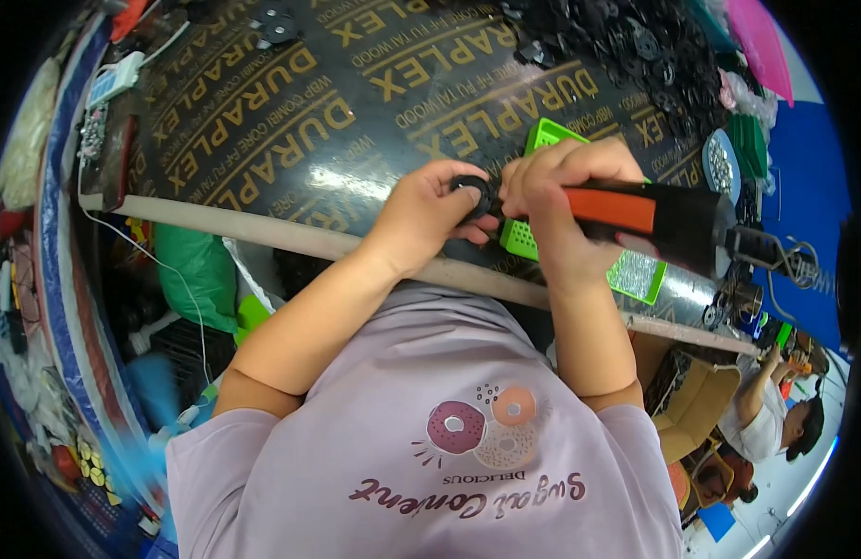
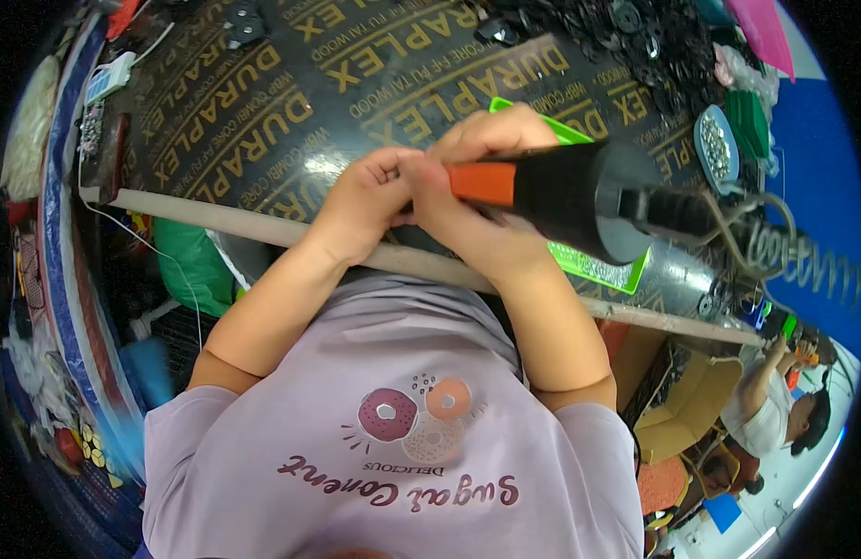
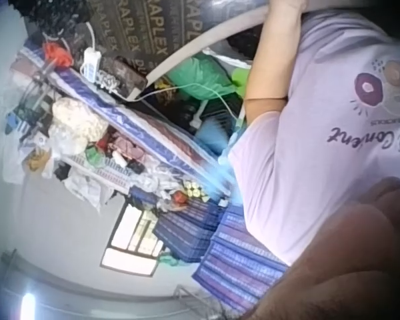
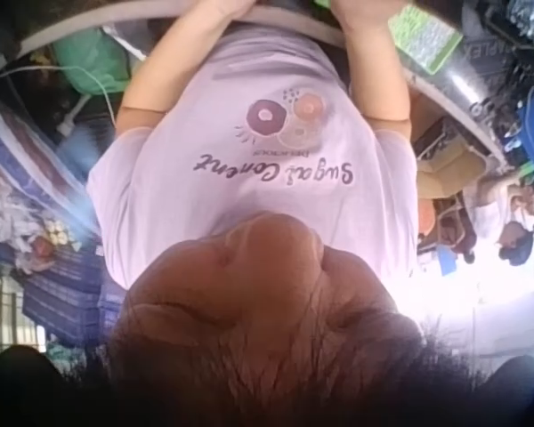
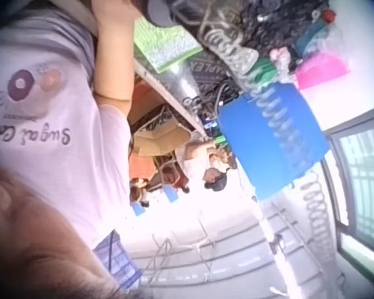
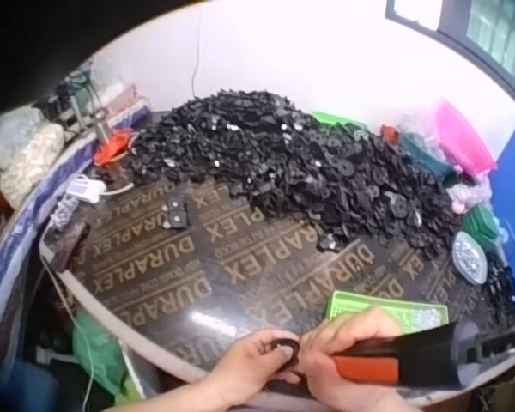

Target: The person assembles small black plastic components by hand, joining them together with screws using an electric screwdriver at a factory workbench.

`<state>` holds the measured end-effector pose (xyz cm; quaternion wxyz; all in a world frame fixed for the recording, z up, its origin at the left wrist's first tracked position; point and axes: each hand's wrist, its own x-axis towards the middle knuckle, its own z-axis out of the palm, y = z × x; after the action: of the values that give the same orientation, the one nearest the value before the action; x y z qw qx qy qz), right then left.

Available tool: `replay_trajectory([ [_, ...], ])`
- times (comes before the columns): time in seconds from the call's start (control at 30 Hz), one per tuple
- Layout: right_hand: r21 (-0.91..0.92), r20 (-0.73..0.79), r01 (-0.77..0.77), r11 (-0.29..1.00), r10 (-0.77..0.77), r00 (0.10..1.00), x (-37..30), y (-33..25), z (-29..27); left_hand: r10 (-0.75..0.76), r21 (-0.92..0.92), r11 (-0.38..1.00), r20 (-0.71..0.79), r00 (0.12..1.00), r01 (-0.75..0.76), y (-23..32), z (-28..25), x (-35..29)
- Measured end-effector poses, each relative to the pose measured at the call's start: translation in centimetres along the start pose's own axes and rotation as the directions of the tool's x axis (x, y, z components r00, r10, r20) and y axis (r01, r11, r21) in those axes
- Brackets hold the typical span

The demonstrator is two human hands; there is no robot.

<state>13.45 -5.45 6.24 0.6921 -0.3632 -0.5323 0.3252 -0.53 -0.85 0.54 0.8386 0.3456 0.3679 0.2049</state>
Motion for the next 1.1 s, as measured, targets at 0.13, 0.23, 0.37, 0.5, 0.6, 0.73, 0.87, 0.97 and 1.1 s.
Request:
replay_trajectory([
  [0.13,0.168,0.078,0.011,0.986,-0.024,0.997,0.1,-3.4,0.2,0.003,0.064,0.998,-0.001,1.000,-0.003,0.0,-0.7,-1.4],
  [0.23,0.236,-0.044,0.053,0.970,-0.044,0.998,0.0,-5.4,0.1,-0.049,0.472,0.881,0.073,0.996,0.009,2.5,-3.1,-5.5],
  [0.37,0.185,-0.157,0.022,0.983,0.007,0.988,-0.2,-4.2,-2.6,-0.381,0.896,0.362,0.393,0.837,-0.256,5.7,-9.9,-10.8],
  [0.5,0.163,-0.184,-0.014,0.987,0.044,0.982,-0.8,-3.7,-4.2,-0.398,0.988,-0.075,0.097,0.912,-0.138,3.5,-14.1,-12.1],
  [0.6,0.076,-0.164,0.011,0.997,0.002,0.987,-1.5,-3.7,-5.0,-0.438,0.971,0.116,0.238,0.867,-0.208,9.1,-12.2,-10.8],
  [0.73,0.084,-0.216,-0.027,0.996,0.045,0.975,-1.6,-4.3,-5.6,0.591,0.972,0.164,0.041,0.806,-0.170,14.2,-11.8,-3.0],
  [0.87,0.060,-0.236,-0.025,0.998,0.039,0.971,-2.2,-5.1,-5.9,0.794,0.918,0.266,-0.382,0.472,0.295,16.4,-16.2,6.0],
  [0.97,0.083,-0.308,-0.024,0.996,0.048,0.950,-3.3,-5.3,-6.9,0.686,0.802,0.268,-0.548,0.479,0.533,17.0,-14.5,8.0],
  [1.1,0.072,-0.401,-0.020,0.997,0.047,0.915,-3.1,-4.9,-7.6,0.710,0.825,0.260,-0.516,0.479,0.502,17.1,-19.7,9.1],
])
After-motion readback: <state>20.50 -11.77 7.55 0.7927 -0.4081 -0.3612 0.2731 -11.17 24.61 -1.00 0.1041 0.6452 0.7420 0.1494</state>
